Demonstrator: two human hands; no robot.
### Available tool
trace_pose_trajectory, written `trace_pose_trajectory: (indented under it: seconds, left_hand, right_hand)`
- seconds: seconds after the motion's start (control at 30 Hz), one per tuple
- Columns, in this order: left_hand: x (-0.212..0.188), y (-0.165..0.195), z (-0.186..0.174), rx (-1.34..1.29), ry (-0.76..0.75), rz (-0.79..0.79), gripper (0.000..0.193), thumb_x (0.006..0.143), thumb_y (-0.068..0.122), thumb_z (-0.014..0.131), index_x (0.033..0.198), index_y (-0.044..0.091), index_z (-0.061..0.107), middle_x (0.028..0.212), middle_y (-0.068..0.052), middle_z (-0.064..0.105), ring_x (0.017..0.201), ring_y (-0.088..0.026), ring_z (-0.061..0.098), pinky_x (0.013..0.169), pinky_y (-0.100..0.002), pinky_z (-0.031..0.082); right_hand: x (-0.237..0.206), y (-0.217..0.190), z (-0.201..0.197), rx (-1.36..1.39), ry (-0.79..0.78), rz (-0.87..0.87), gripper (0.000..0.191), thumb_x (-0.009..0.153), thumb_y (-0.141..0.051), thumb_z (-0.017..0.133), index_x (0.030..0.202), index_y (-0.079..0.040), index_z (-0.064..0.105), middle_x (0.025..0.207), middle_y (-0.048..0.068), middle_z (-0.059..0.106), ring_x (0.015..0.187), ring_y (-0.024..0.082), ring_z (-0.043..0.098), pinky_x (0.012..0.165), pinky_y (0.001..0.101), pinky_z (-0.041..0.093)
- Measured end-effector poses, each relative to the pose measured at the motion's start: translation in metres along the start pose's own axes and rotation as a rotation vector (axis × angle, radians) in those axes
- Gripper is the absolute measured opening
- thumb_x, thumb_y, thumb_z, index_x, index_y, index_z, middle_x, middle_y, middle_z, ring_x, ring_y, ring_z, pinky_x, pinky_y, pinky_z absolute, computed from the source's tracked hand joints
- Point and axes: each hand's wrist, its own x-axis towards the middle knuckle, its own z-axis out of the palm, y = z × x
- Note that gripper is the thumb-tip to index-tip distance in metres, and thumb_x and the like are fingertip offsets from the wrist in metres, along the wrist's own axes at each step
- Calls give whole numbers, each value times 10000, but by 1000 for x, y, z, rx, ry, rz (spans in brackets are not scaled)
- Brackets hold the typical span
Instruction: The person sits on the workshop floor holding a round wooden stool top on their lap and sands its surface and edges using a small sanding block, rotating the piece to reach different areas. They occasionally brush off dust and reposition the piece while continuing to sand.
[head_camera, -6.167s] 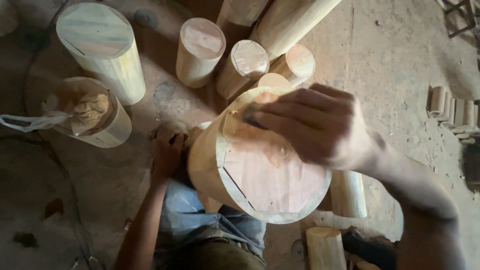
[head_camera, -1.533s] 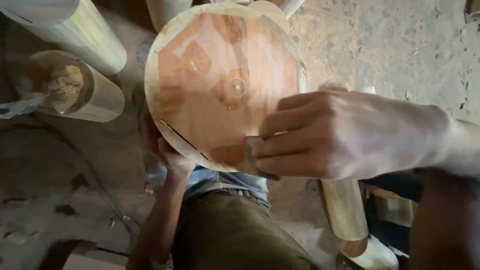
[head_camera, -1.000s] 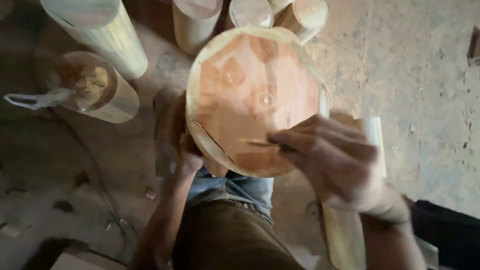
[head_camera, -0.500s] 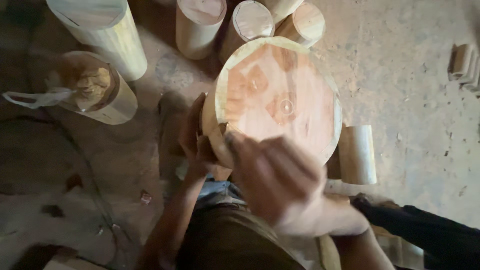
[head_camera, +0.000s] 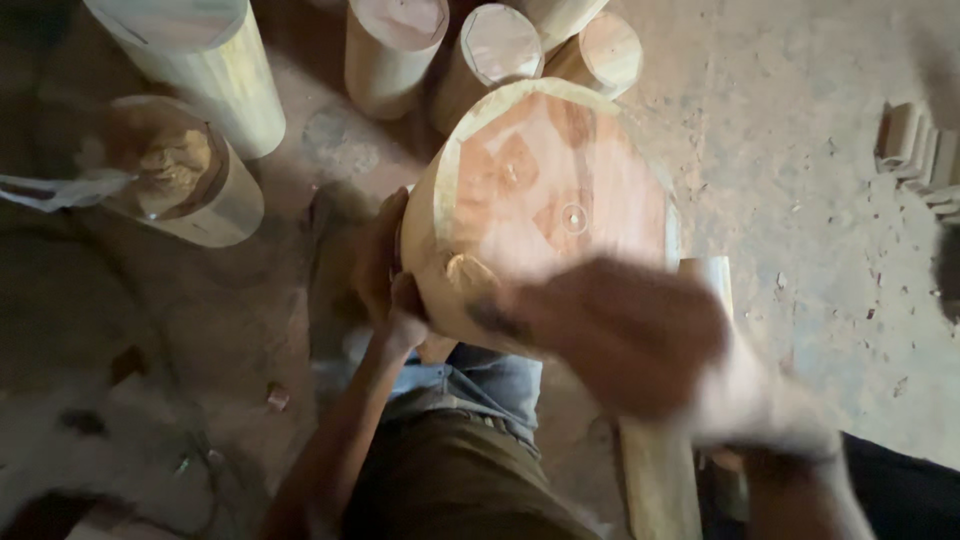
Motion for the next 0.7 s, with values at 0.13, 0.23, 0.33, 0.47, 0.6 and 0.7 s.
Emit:
trace_pose_trajectory:
  seconds: [0.13, 0.23, 0.33, 0.47, 0.6, 0.7]
  left_hand:
    - [0, 3, 1, 6, 9, 8, 543, 1093, 419, 376, 1330, -18, 596, 1355, -154, 648, 1258, -273, 618, 1093, -413, 488]
    - [3, 4, 3, 17, 13, 6, 550, 1094, 424, 376, 1333, -20, 594, 1358, -158, 646, 1264, -276, 616, 1099, -415, 484]
    - [5, 4, 4, 23, 15, 10, 557, 1094, 429, 376, 1337, -23, 592, 1362, -161, 644, 1269, -280, 614, 1105, -418, 481]
    - [6, 4, 5, 30, 10, 17, 565, 1094, 435, 377, 1341, -27, 589, 1366, -166, 641, 1277, -284, 611, 1113, -421, 476]
    - [5, 3, 7, 42, 12, 17, 574, 1095, 442, 378, 1346, -30, 586, 1371, -170, 639, 1285, -289, 608, 1120, -424, 472]
    - [5, 3, 9, 47, 12, 23, 581, 1095, 447, 378, 1349, -33, 584, 1375, -174, 637, 1291, -292, 606, 1126, -427, 468]
  right_hand:
    - [24, 42, 10, 59, -31, -160, 136, 1003, -30, 764, 1108, 49, 726, 1041, 171, 775, 971, 232, 765, 798, 302, 673]
    - [11, 51, 12, 146, -96, -207, 131, 989, -24, 771, 1093, 43, 731, 1051, 177, 772, 979, 246, 769, 827, 309, 673]
    - [-6, 49, 5, 168, -134, -246, 151, 952, -17, 768, 1090, 34, 734, 1074, 181, 765, 1015, 274, 776, 871, 341, 675]
    - [-14, 40, -6, 169, -168, -255, 196, 936, -81, 773, 1092, 31, 730, 1079, 199, 764, 1009, 288, 775, 848, 364, 666]
    - [-34, 30, -13, 247, -154, -208, 276, 876, -145, 725, 1036, 80, 717, 1020, 229, 763, 967, 308, 778, 784, 375, 679]
    - [-57, 27, -7, 488, -110, -75, 105, 955, -14, 706, 1030, 58, 722, 965, 167, 782, 857, 225, 783, 691, 321, 683]
